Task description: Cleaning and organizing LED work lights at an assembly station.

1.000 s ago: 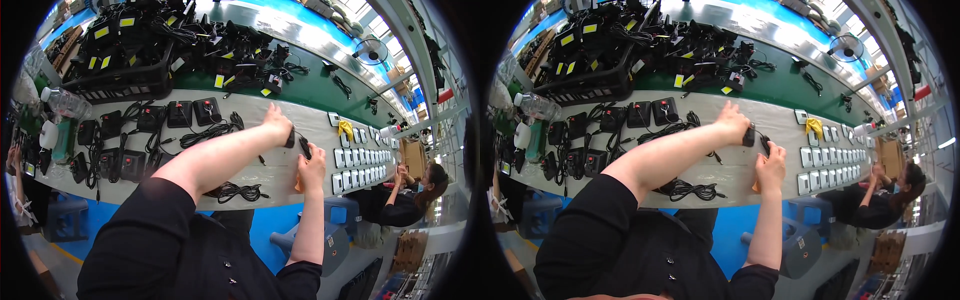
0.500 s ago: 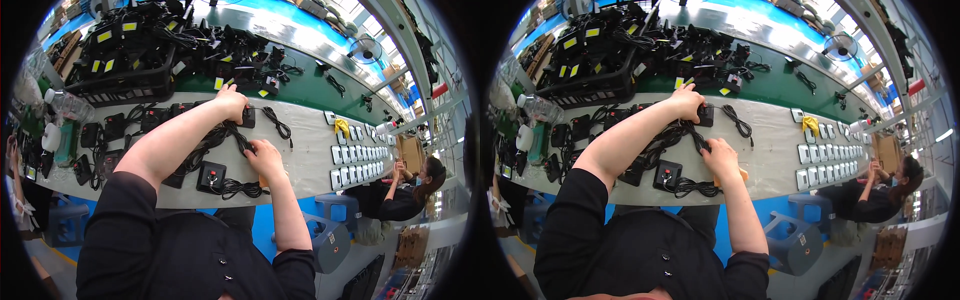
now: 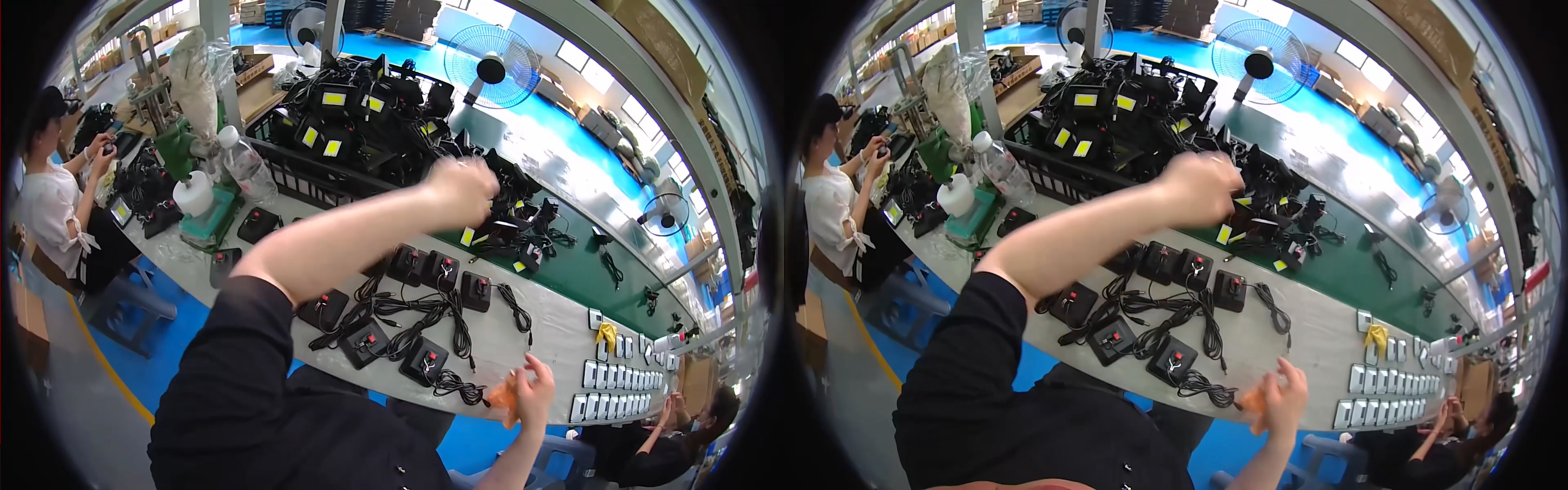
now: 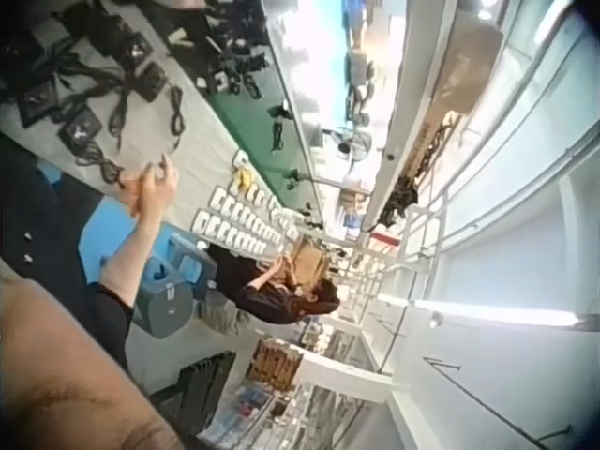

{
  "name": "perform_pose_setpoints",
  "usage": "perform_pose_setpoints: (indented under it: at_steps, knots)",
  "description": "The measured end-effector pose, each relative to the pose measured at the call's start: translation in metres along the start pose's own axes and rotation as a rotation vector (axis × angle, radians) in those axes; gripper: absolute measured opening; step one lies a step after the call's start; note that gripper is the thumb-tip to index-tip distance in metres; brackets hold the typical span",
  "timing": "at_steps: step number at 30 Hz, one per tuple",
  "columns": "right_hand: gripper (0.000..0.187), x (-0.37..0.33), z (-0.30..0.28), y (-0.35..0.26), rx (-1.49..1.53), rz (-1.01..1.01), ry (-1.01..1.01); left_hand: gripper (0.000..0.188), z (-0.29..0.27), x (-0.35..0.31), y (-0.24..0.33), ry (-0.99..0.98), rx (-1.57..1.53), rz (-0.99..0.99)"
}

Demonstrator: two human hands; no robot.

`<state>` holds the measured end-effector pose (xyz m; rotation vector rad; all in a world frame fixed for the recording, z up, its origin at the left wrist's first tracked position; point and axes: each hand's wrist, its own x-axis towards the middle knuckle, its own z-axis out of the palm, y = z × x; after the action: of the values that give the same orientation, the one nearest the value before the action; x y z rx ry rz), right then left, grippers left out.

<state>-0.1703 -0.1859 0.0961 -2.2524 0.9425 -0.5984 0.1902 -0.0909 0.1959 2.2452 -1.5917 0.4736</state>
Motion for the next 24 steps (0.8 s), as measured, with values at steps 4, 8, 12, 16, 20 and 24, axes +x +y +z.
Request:
perform_pose_setpoints:
  at_steps: [4, 8, 12, 16, 20, 24]
  knots:
    - [0.028, -0.041, -0.039, 0.026, 0.1, 0.178, 0.105, 0.021, -0.041, 0.023, -0.116, 0.316, 0.334, -0.124]
    - [0.026, -0.078, -0.044, 0.033, 0.219, 0.293, 0.212, 0.038, -0.014, 0.026, -0.127, -0.054, 0.431, -0.008]
    - [0.024, -0.09, -0.043, 0.02, 0.226, 0.258, 0.217, 0.013, 0.032, 0.04, -0.143, -0.037, 0.65, -0.037]
    - [0.023, -0.094, -0.055, 0.0, 0.18, 0.262, 0.251, 0.016, -0.014, 0.046, -0.145, 0.137, 0.3, -0.199]
    - [0.022, -0.092, -0.055, -0.006, 0.214, 0.223, 0.252, 0.024, -0.07, 0.048, -0.151, 0.449, 0.079, -0.276]
    - [0.025, -0.081, -0.04, -0.029, 0.282, 0.182, 0.215, 0.033, -0.106, 0.041, -0.169, 0.449, -0.217, -0.361]
